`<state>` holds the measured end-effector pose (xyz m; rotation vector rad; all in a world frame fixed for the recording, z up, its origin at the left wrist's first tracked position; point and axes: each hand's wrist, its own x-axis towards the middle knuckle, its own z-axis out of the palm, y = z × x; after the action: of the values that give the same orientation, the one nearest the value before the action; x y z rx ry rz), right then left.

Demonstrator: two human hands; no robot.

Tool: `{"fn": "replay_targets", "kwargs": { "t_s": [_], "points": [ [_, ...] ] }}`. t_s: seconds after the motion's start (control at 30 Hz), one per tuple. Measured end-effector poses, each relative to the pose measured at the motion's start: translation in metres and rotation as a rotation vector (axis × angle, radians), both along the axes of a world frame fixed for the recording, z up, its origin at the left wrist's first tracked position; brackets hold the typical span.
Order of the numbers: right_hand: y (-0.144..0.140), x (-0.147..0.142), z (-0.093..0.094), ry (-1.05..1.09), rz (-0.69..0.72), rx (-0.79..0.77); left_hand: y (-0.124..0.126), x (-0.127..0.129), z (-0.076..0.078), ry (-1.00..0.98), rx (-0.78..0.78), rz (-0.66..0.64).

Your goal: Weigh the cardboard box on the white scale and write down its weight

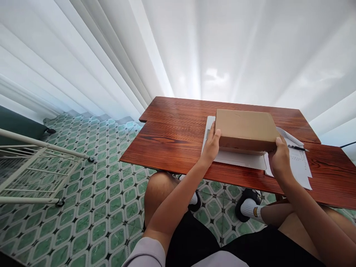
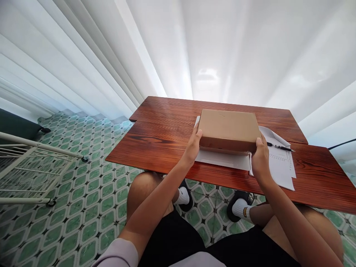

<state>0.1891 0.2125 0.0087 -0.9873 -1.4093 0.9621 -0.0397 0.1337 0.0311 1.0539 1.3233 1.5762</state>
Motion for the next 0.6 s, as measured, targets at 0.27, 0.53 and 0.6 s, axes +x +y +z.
{"fn": "replay_targets", "kwargs": {
  "t_s": [0.27, 0.53, 0.6],
  "points": [
    [-0.004, -0.02, 0.02, 0.062, -0.026, -0.019, -0.009, -0.013, 0.016, -0.019, 0.057, 0.043],
    [-0.007, -0.067, 0.043, 0.06, 0.048, 0.022, -0.025, -0.05, 0.036, -0.064, 0.116, 0.144],
    [-0.008, -0.081, 0.046, 0.024, 0.08, 0.028, -0.029, -0.061, 0.036, -0.075, 0.123, 0.19]
  ]
}}
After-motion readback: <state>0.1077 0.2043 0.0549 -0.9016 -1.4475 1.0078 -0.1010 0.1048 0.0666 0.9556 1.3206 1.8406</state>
